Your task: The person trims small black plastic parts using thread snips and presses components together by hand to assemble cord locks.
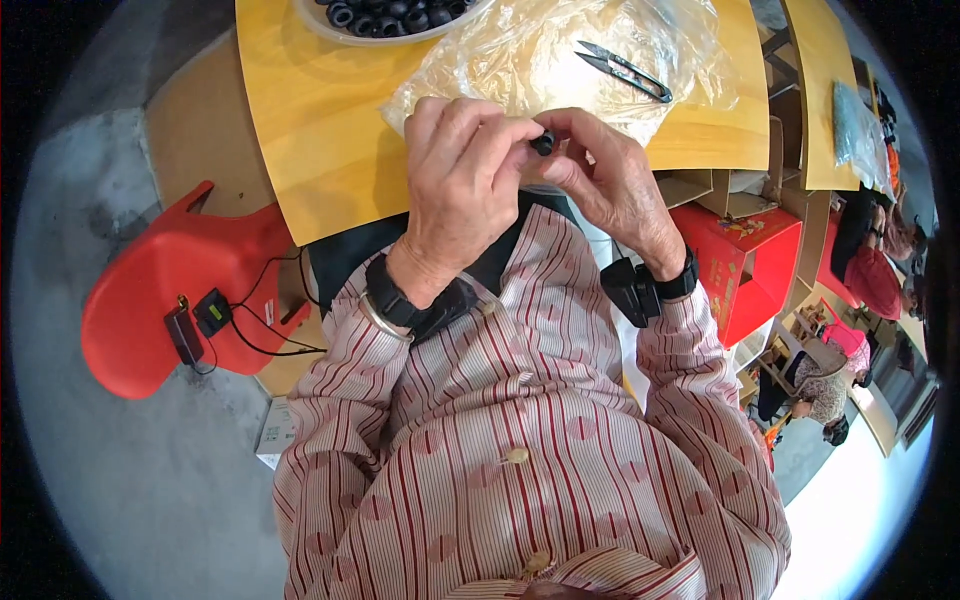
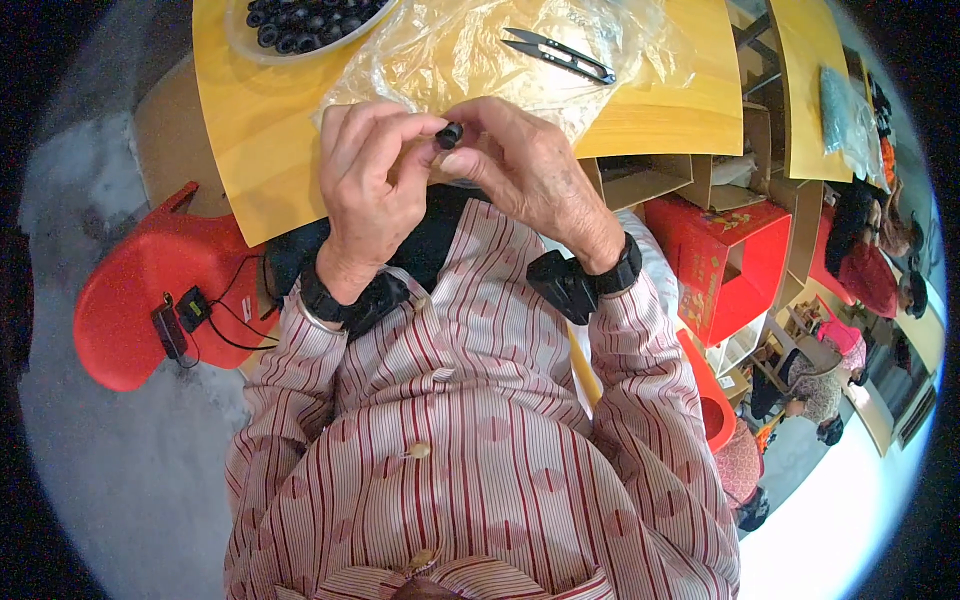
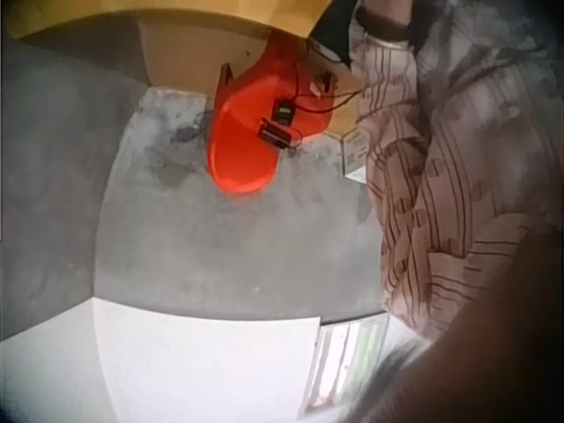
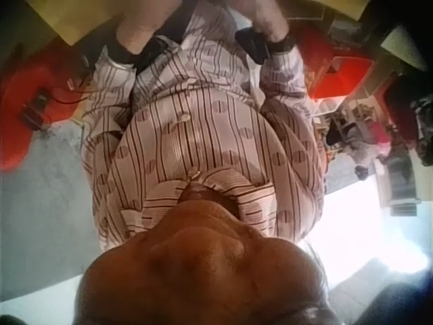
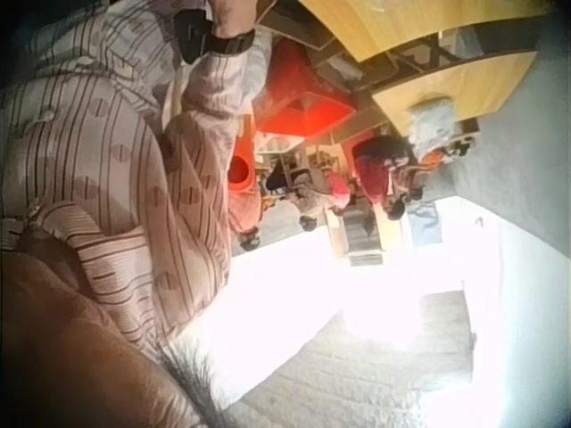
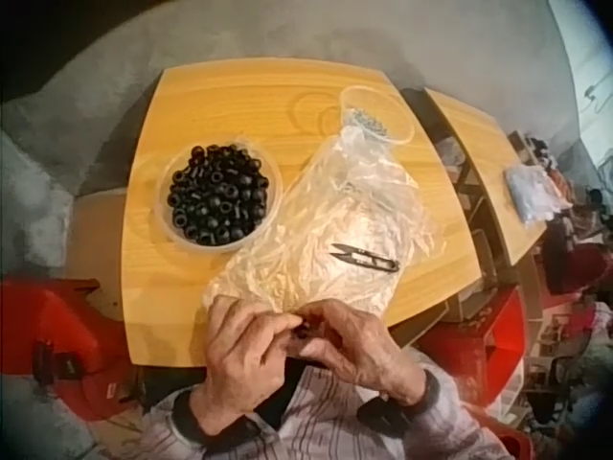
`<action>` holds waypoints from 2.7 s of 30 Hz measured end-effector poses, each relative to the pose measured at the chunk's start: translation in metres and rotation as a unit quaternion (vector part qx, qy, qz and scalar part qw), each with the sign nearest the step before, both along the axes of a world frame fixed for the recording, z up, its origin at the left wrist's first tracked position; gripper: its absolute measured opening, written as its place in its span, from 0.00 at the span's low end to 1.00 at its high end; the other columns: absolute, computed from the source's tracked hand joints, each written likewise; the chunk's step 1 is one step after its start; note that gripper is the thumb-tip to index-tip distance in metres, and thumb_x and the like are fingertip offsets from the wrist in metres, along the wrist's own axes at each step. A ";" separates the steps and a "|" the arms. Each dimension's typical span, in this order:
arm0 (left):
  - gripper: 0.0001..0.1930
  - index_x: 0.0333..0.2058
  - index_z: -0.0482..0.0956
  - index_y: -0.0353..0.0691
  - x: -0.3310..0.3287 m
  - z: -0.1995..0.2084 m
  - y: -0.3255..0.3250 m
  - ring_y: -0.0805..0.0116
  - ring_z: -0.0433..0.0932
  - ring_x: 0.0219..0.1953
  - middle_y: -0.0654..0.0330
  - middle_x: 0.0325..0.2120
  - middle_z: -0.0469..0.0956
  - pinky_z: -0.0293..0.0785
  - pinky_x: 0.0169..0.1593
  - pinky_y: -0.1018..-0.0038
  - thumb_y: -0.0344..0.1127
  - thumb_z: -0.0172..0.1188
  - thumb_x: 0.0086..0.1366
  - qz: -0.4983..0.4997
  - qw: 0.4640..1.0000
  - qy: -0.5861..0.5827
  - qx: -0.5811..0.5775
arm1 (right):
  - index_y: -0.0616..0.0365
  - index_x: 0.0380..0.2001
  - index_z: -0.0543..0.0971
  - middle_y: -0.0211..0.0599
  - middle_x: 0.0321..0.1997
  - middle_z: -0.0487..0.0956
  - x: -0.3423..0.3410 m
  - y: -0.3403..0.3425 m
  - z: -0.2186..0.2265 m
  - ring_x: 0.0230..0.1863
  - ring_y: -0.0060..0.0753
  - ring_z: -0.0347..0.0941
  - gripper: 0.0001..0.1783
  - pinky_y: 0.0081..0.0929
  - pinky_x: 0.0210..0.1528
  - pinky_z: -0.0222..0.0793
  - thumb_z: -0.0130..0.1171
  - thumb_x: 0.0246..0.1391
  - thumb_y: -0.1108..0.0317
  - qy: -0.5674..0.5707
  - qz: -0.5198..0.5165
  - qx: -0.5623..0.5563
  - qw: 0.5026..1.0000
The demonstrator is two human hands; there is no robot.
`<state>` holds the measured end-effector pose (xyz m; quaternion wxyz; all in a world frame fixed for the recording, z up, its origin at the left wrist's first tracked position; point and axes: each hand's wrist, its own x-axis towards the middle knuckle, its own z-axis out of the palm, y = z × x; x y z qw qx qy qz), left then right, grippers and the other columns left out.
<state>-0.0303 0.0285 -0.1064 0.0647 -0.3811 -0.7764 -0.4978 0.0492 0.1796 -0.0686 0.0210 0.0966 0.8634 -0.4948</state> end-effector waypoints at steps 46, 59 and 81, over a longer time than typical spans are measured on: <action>0.17 0.39 0.77 0.34 0.005 0.042 -0.040 0.75 0.71 0.33 0.59 0.38 0.73 0.70 0.38 0.79 0.29 0.68 0.50 -0.236 0.894 -0.363 0.111 | 0.61 0.39 0.74 0.41 0.29 0.75 0.019 -0.030 0.009 0.30 0.45 0.74 0.15 0.34 0.32 0.71 0.61 0.50 0.65 0.211 0.124 0.003 0.970; 0.21 0.44 0.76 0.35 0.004 0.046 -0.036 0.72 0.74 0.35 0.57 0.41 0.74 0.72 0.42 0.78 0.32 0.69 0.50 -0.233 0.911 -0.326 0.094 | 0.59 0.41 0.73 0.40 0.31 0.76 0.019 -0.023 0.014 0.31 0.43 0.75 0.18 0.32 0.33 0.72 0.63 0.49 0.64 0.199 0.120 0.046 0.972; 0.20 0.45 0.74 0.34 0.008 0.046 -0.037 0.71 0.73 0.39 0.57 0.41 0.73 0.68 0.45 0.78 0.26 0.63 0.52 -0.219 0.904 -0.368 0.002 | 0.62 0.40 0.76 0.38 0.26 0.74 0.034 0.013 0.023 0.25 0.33 0.72 0.14 0.26 0.28 0.67 0.62 0.49 0.70 0.171 0.057 0.089 0.980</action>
